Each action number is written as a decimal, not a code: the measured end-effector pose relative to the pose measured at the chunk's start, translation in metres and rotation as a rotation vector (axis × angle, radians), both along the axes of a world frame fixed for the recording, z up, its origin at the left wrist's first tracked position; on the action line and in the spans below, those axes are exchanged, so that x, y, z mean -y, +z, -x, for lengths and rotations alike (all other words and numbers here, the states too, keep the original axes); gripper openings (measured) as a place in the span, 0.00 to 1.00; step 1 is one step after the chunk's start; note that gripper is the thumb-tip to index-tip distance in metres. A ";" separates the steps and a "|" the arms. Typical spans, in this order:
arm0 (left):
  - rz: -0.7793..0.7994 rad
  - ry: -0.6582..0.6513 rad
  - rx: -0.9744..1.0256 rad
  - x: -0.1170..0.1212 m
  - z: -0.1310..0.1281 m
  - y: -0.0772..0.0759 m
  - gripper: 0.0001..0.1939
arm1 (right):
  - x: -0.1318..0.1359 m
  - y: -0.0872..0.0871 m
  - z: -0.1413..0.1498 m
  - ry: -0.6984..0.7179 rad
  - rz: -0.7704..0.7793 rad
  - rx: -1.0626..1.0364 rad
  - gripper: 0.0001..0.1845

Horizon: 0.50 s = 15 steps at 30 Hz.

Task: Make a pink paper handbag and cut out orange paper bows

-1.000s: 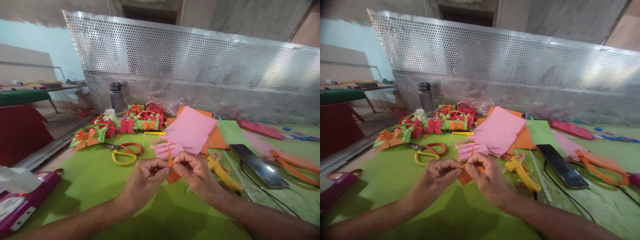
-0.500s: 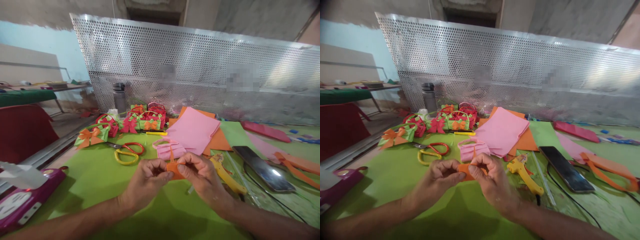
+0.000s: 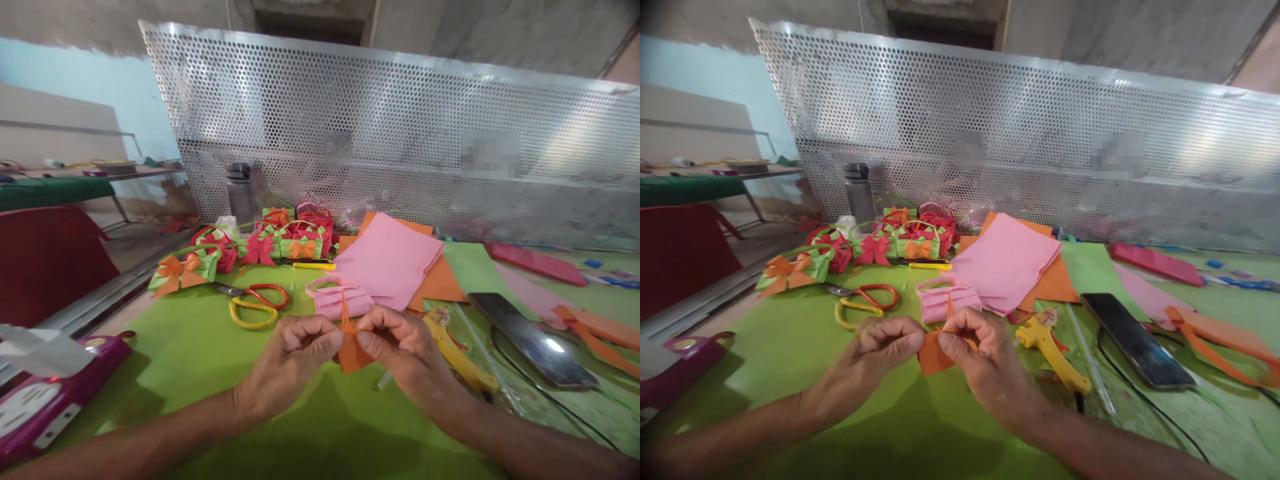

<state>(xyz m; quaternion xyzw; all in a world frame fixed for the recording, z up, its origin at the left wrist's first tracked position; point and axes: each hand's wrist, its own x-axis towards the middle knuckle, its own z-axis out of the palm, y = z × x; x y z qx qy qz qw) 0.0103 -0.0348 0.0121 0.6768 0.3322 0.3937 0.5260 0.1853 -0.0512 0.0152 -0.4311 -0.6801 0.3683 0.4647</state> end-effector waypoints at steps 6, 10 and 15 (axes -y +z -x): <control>-0.253 0.042 -0.148 0.001 0.001 0.006 0.14 | 0.000 -0.003 0.000 0.014 0.035 0.018 0.09; -0.339 0.087 -0.227 0.000 0.000 0.007 0.14 | -0.002 -0.003 -0.001 0.055 0.007 0.060 0.09; -0.207 -0.019 -0.182 -0.002 0.000 -0.002 0.12 | -0.003 0.002 -0.002 0.037 0.031 0.027 0.07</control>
